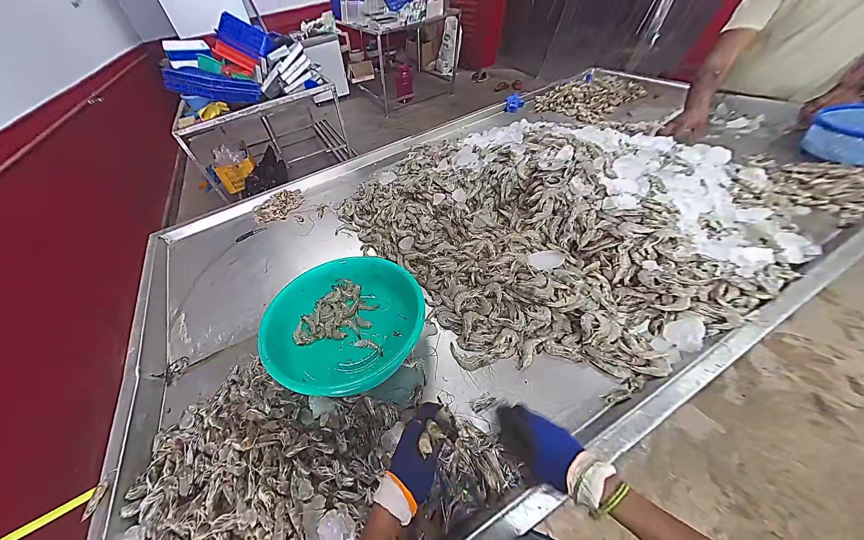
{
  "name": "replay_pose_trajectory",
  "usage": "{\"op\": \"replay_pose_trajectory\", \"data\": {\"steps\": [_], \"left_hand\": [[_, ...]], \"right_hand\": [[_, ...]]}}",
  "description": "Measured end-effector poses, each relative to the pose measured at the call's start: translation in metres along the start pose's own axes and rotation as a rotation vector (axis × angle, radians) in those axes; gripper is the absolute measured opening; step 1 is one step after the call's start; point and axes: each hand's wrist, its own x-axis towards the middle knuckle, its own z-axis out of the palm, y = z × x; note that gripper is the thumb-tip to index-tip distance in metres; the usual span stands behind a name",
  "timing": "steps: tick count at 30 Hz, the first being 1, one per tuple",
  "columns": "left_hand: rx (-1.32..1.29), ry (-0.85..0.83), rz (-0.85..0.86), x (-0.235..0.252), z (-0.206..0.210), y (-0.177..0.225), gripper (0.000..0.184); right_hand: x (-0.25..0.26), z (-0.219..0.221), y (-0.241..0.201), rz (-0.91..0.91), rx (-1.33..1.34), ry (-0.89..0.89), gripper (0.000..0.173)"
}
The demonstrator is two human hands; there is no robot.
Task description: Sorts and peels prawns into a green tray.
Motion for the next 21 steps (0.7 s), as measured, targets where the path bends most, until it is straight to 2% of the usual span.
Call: {"op": "replay_pose_trajectory", "data": {"steps": [2, 5, 6, 8, 10, 12, 14, 16, 18, 21], "left_hand": [[-0.161, 0.136, 0.085, 0.002, 0.003, -0.007, 0.052], [-0.290, 0.316, 0.135, 0.011, 0.009, 0.000, 0.039], [-0.296, 0.368, 0.109, 0.011, 0.012, 0.002, 0.038], [-0.225, 0.397, 0.065, 0.015, 0.016, 0.003, 0.033], [-0.014, 0.308, 0.049, 0.020, 0.016, -0.001, 0.041], [0.200, 0.130, -0.024, 0.024, 0.020, -0.002, 0.051], [0.308, -0.052, -0.041, 0.031, 0.028, -0.004, 0.063], [0.333, -0.077, -0.079, 0.032, 0.038, -0.001, 0.067], [0.403, -0.064, -0.196, 0.030, 0.043, 0.017, 0.062], [0.523, -0.186, -0.337, 0.031, 0.040, 0.040, 0.048]], "right_hand": [[0.001, -0.003, -0.016, -0.106, 0.066, -0.010, 0.034], [0.044, -0.028, -0.034, -0.088, -0.050, 0.272, 0.030], [0.064, -0.030, -0.035, -0.055, -0.109, 0.328, 0.030], [0.084, -0.025, -0.042, 0.012, -0.174, 0.326, 0.040], [0.071, -0.008, -0.055, 0.028, -0.184, 0.228, 0.042], [0.044, 0.009, -0.064, 0.013, -0.207, 0.094, 0.040], [0.014, 0.008, -0.077, -0.005, -0.168, 0.020, 0.039], [-0.010, 0.000, -0.086, -0.017, -0.115, 0.043, 0.046], [-0.018, -0.005, -0.087, -0.045, -0.166, 0.107, 0.051], [-0.014, 0.003, -0.075, -0.173, -0.277, 0.306, 0.034]]}}
